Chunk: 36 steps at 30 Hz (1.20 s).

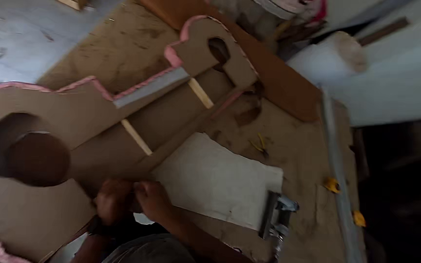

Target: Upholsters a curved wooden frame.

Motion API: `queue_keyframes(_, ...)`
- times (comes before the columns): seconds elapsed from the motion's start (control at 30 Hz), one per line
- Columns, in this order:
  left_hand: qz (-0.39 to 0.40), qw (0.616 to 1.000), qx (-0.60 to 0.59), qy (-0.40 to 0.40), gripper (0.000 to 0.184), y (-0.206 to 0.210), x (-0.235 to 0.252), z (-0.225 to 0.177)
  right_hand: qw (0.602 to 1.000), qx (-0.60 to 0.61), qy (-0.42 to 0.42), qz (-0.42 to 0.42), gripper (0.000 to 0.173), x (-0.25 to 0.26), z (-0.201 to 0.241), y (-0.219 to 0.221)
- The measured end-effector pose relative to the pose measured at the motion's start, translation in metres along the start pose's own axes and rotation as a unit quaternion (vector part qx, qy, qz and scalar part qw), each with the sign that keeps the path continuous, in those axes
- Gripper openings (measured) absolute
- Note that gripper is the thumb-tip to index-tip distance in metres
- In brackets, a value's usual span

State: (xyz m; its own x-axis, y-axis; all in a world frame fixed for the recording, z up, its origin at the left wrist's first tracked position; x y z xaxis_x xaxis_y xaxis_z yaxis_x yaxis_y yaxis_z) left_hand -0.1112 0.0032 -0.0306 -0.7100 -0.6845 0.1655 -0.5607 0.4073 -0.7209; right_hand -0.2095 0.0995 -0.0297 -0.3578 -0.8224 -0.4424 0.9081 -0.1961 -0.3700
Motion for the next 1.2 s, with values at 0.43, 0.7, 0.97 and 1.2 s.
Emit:
queue_keyframes(0.43, -0.044, 0.992, 0.072, -0.096, 0.042, -0.007, 0.002, 0.006, 0.812, -0.138, 0.29, -0.487, 0.065, -0.425, -0.376, -0.302)
queue_keyframes(0.7, 0.035, 0.982, 0.072, -0.17, 0.033, -0.007, 0.017, 0.012, 0.843, -0.071, 0.279, -0.454, 0.075, -0.436, -0.414, -0.299)
queue_keyframes(0.97, 0.16, 0.945, 0.063, -0.279, 0.052, -0.011, 0.042, 0.032, 0.9, 0.061, 0.054, -0.427, 0.031, -0.362, -0.184, -0.234)
queue_keyframes(1.2, 0.218, 0.945, 0.038, -0.24, 0.028, -0.005, 0.055, 0.046, 0.97, -0.039, -0.019, -0.237, 0.034, -0.176, -0.011, -0.09)
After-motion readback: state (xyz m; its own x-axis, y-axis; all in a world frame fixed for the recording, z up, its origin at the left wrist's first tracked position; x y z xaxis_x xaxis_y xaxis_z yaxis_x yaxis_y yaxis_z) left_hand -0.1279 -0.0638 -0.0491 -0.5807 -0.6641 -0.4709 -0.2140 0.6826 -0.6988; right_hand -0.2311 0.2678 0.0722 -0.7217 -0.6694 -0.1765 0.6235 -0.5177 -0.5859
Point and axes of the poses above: each hand's wrist, its own x-axis towards the middle knuckle, its own y-axis out of the palm, z = x × y, the point moved 8 cm from there along x, towards the middle knuckle, and after that the axes turned 12 degrees about -y, right-handed, at the moved point
